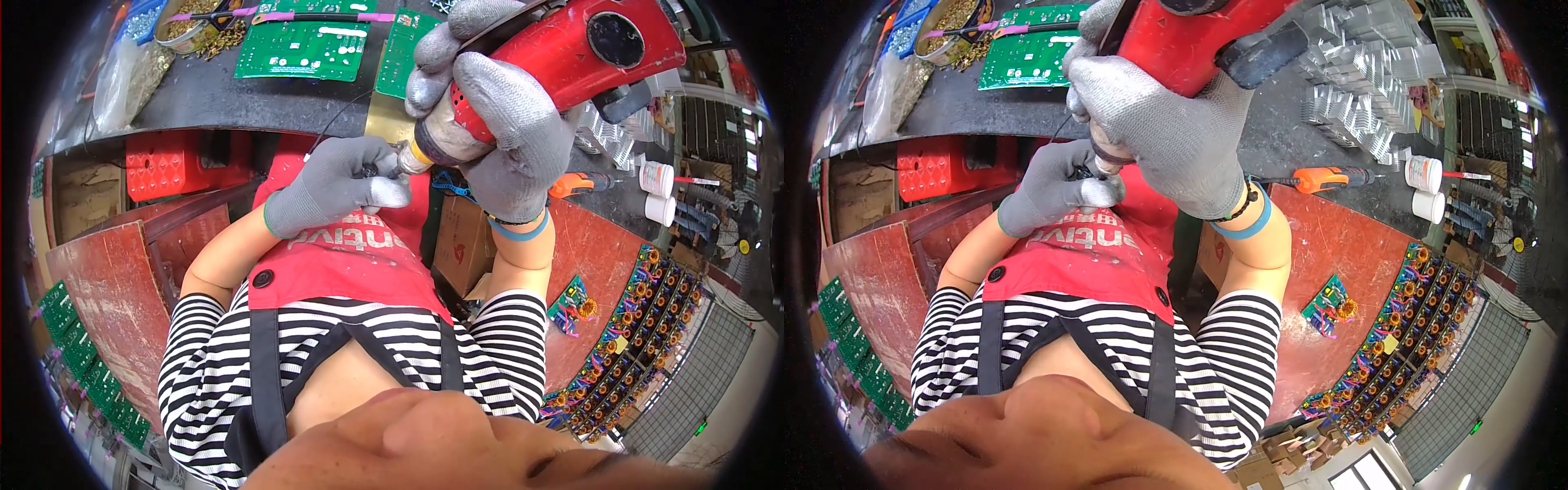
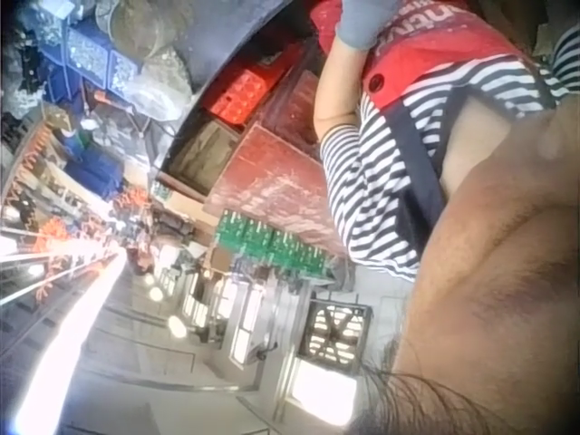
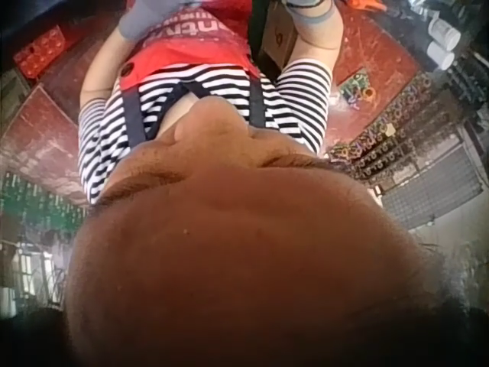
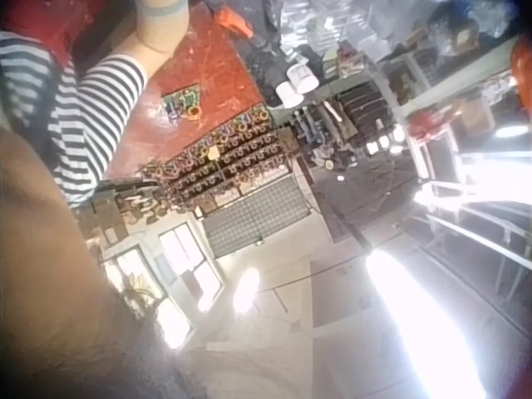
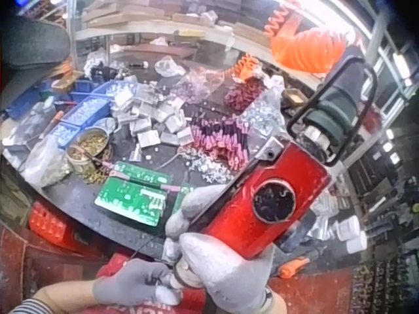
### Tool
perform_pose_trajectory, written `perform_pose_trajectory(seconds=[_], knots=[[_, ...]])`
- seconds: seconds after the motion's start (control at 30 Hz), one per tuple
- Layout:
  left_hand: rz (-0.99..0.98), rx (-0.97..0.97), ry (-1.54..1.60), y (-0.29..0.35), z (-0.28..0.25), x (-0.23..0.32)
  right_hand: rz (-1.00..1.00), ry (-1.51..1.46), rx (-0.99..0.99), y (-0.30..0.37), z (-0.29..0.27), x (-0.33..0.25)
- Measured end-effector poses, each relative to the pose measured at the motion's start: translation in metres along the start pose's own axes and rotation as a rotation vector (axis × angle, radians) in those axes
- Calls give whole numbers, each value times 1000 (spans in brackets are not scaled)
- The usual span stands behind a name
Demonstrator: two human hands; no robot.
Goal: The person assembles electronic components onto a circuit board, securing the parts with screws using an electric screwdriver.
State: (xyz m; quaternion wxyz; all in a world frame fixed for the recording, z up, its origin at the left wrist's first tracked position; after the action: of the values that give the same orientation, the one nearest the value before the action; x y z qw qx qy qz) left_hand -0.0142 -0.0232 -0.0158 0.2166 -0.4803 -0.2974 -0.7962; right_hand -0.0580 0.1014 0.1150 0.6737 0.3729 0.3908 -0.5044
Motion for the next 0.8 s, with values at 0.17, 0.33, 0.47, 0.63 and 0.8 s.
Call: perform_pose_trajectory(seconds=[0.17, 0.33, 0.47, 0.63, 0.8], knots=[[83, 48, -88, -3, 1, 3, -171, 35, -242, -16, -13, 11], [28, -11, -46, -9, 6, 6, -252, 68, -279, -19, -24, 15], [-37, -22, -131, -11, 5, 8, -37, 82, -362, -10, -28, 16], [-7, -50, -119, -12, 5, 6, -384, 347, -386, -19, -39, 21], [56, -20, -67, -13, 5, 4, -742, 594, -483, -8, -32, 8]])
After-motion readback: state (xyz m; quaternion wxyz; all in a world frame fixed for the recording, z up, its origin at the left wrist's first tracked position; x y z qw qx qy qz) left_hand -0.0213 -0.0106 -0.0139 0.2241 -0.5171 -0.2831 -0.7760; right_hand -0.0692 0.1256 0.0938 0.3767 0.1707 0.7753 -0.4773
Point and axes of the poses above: each hand's wrist, its own y-axis away from the middle knuckle, its own z-axis out of the palm, x = y × z, the point moved 5 cm from there along -y, towards the middle knuckle, and after that the axes turned 10 degrees about -x, right-handed, at the moved point
